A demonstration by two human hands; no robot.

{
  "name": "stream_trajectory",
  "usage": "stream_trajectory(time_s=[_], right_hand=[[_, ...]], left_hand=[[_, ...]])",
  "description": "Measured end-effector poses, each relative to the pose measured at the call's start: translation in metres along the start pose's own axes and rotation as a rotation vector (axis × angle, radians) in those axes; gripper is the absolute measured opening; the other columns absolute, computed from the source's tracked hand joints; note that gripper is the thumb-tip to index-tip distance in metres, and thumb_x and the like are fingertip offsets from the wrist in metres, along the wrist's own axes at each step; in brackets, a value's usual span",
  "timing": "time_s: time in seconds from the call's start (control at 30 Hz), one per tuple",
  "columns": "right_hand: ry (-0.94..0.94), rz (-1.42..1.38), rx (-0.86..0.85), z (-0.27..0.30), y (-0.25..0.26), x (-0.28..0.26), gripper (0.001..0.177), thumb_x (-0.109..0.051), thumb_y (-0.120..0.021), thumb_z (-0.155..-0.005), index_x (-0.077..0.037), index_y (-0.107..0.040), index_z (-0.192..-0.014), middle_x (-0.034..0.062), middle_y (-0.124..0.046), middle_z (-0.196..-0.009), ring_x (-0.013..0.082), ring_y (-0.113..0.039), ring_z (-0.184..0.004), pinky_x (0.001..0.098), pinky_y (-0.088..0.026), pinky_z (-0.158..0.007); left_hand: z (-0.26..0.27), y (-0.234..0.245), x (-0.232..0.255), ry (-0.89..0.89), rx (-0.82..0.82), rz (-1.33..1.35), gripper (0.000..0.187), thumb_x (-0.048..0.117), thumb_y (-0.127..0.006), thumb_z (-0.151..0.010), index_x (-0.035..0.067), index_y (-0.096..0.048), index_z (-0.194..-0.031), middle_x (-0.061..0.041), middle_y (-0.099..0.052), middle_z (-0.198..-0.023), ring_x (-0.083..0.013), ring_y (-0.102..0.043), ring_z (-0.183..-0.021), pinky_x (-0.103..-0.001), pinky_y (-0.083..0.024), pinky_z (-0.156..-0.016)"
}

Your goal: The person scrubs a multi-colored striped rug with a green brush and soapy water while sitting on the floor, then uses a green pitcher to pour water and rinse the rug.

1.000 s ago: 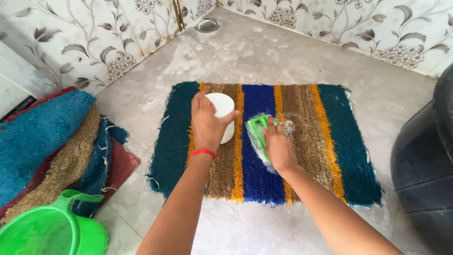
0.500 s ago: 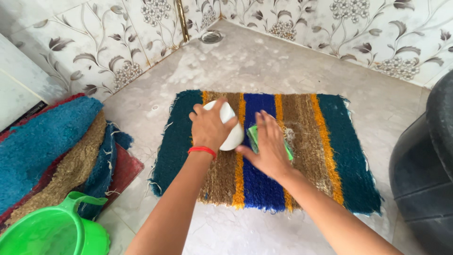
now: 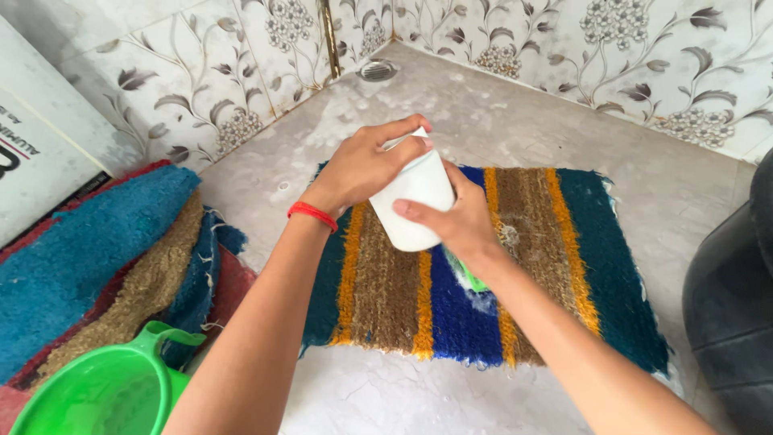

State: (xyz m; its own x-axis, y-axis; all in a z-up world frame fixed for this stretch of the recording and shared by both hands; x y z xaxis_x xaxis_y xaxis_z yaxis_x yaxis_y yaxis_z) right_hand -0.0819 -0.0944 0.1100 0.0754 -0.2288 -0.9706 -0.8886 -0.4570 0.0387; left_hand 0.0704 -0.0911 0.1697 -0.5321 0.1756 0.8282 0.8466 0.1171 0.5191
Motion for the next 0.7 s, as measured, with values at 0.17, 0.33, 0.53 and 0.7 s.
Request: stream_trajectory(time_s=[0.17,0.33,0.53,0.7], right_hand=[[-0.264,-0.651,-0.163,-0.008,0.006,0.022,0.094,-0.052,-0.085,-0.068,-0.002,-0.054,-0.140,0.0159,-0.070,-0.121,0.0285,-0.070,-0.111,0.0438,-0.060,-0.095],[-0.246,-0.797,-0.227,-0.032,-0.003,0.012,0.105,-0.059,-0.086,-0.064,-0.004,-0.046,-0.145,0.0167,-0.064,-0.128,0.0288,-0.067,-0.118,0.0479,-0.059,-0.099],[0.056,-0.138,-0.137,-0.080,-0.010,-0.028,0.082,-0.042,-0.082,-0.079,0.001,-0.053,-0.143,0.0187,-0.070,-0.130,0.0253,-0.070,-0.117,0.0392,-0.059,-0.102],[0.063,-0.063,-0.026,-0.090,-0.015,-0.037,0.074,-0.038,-0.082,-0.081,0.004,-0.061,-0.138,0.0211,-0.072,-0.126,0.0273,-0.072,-0.107,0.0419,-0.060,-0.095]], left_hand=[[0.001,0.009,0.025,-0.109,-0.222,0.386,0.051,0.040,-0.066,-0.088,0.020,-0.072,-0.135,-0.013,-0.075,-0.126,-0.0218,-0.069,-0.110,-0.033,-0.056,-0.095],[-0.021,0.028,0.047,-0.152,-0.279,-0.011,0.063,0.060,-0.063,-0.086,0.033,-0.061,-0.143,-0.008,-0.072,-0.130,-0.0186,-0.068,-0.111,-0.035,-0.055,-0.092],[-0.032,0.080,0.042,0.210,-0.181,-0.335,0.068,0.070,-0.047,-0.090,0.038,-0.054,-0.150,-0.012,-0.074,-0.127,-0.0274,-0.070,-0.099,-0.046,-0.057,-0.076],[-0.041,0.078,0.037,-0.086,0.029,0.006,0.063,0.061,-0.062,-0.090,0.019,-0.068,-0.137,-0.008,-0.074,-0.132,-0.0176,-0.071,-0.112,-0.029,-0.054,-0.095]])
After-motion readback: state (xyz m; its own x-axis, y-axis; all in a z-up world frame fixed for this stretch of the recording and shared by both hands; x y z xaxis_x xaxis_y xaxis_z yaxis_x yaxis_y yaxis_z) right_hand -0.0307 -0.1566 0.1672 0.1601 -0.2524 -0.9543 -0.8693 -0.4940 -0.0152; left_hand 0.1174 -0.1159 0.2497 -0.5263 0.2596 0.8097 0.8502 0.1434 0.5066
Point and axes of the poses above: each hand's wrist, its own z-axis away from the middle knuckle, its own y-axis out of the back of the hand, x = y × z, the point moved 6 cm from there along -z, towards the middle knuckle
